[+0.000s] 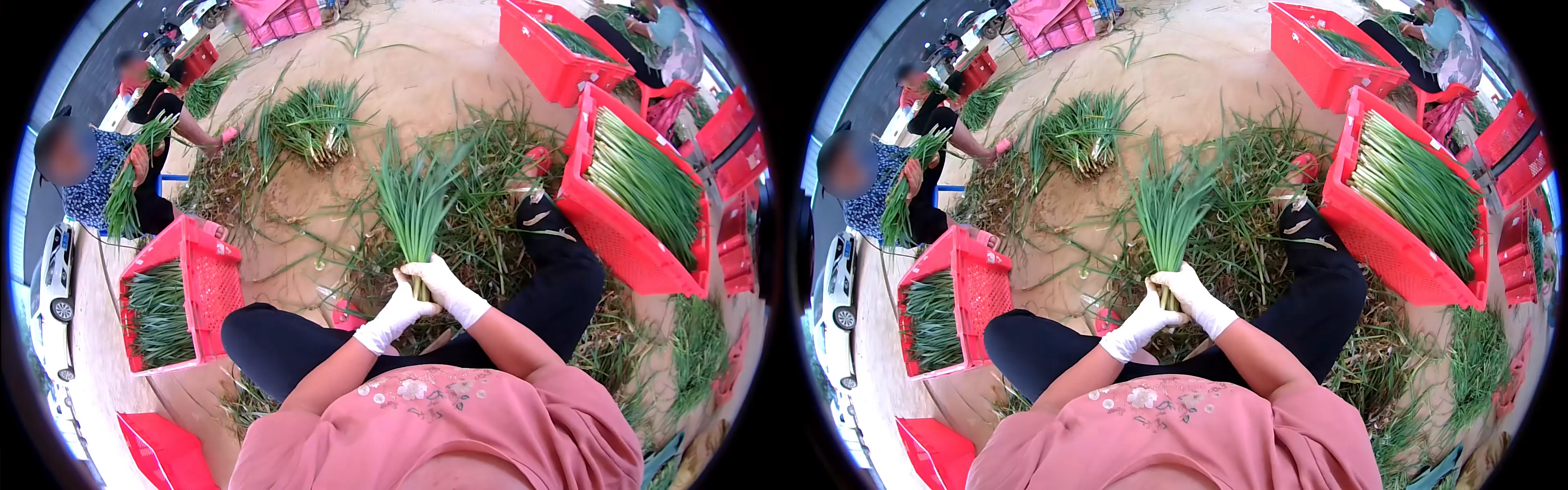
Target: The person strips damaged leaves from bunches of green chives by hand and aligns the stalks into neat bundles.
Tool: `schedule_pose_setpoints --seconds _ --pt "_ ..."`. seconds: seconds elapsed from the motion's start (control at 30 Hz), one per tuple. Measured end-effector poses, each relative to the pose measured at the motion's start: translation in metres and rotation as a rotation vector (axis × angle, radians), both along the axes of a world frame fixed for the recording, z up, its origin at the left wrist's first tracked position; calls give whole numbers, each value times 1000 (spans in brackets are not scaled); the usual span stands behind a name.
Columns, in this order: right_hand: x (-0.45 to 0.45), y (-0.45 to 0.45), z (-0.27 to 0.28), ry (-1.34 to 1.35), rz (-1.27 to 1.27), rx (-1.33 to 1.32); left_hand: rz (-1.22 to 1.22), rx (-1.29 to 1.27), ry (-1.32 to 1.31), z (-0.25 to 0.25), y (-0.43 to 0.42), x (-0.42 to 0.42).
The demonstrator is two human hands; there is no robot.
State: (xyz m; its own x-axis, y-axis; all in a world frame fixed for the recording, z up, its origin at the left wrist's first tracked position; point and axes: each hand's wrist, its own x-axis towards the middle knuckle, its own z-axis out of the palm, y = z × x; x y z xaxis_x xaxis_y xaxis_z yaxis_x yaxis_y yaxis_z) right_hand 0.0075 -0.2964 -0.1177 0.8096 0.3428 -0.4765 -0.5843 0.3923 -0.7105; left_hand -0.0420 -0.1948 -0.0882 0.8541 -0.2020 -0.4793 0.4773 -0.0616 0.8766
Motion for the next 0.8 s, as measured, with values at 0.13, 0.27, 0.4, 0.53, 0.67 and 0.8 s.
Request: schedule_pose_setpoints --seconds 0.13,0.27,0.4,0.53,0.67,0.8 --pt "7 -19 13 14 -45 91 36 -178 116 15 24 9" --pt "4 -20 39 -186 239 -16 55 -394 2 26 46 43" --pt "-7 -12 43 -499 531 -330 352 -438 -213 29 44 67" --pt "-18 -6 49 -873 742 -890 635 -468 -315 39 48 66" --pt "-27 2 60 -739 813 -1195 710 -551 -115 26 54 70" --pt "-21 4 51 -766 767 -1064 728 -381 -314 32 55 74"
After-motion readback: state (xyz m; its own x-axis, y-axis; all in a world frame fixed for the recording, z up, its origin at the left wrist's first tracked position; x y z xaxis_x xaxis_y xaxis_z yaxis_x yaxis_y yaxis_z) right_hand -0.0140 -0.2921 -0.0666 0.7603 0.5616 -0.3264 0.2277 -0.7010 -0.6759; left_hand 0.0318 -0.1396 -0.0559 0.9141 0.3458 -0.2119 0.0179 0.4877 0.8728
